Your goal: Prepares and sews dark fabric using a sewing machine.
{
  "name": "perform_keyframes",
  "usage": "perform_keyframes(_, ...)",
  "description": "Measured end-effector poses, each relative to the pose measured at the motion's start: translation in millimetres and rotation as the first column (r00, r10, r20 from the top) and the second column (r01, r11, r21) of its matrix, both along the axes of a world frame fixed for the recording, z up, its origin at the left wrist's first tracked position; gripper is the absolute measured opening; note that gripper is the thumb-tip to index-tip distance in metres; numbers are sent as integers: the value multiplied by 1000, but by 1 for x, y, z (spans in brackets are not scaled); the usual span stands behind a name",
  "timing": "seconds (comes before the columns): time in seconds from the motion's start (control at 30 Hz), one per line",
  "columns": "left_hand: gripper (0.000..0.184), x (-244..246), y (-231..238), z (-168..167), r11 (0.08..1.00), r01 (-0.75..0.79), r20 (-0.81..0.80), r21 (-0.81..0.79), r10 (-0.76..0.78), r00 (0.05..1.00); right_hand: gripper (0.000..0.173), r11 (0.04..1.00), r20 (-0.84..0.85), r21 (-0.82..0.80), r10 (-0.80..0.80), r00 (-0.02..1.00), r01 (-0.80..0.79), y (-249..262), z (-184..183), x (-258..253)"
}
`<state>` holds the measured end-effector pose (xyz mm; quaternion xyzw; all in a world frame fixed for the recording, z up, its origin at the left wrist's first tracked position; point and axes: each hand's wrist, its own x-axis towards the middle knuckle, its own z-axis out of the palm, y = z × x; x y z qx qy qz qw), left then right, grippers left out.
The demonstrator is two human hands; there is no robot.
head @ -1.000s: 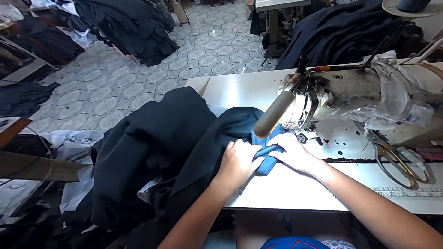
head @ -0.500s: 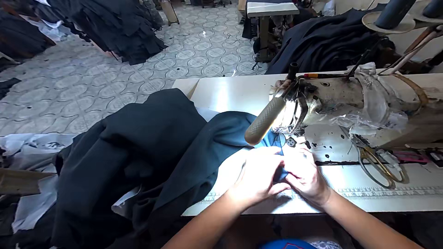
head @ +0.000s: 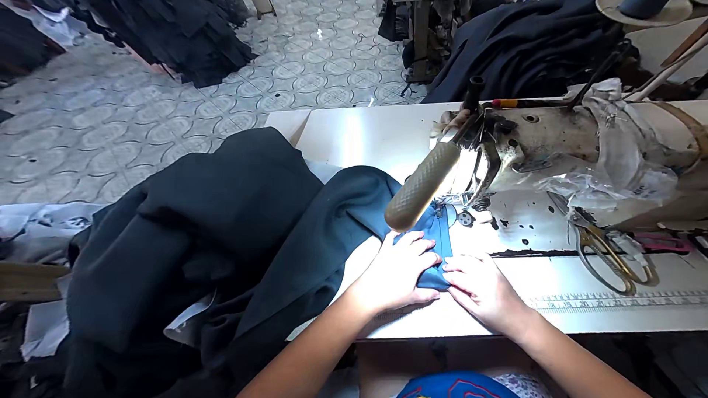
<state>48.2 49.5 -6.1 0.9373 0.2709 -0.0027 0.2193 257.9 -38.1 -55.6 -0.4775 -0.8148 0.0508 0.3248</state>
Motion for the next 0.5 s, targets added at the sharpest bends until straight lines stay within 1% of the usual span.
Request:
perform_keyframes(0.07,54,-1,-2,-1,1000,5,22,20,-6,1000,23,992,89,125,-43,995,32,-2,-3,0)
perform_keyframes(0.13,50,-2,-1,0,999,17,43,36,-18,999,23,983,129,176,-67,989,43,-2,-3,-1)
perform_keyframes(0.33,48,3,15,15,999,6,-31,-53,-7,1000,27,992,155,115,-60,986,42,11,7,2)
perform_keyframes(0.5,51,11,38,12,994,-46,-33,-104,43,999,24,1000,210,-17,-18,978,22,39,20,9)
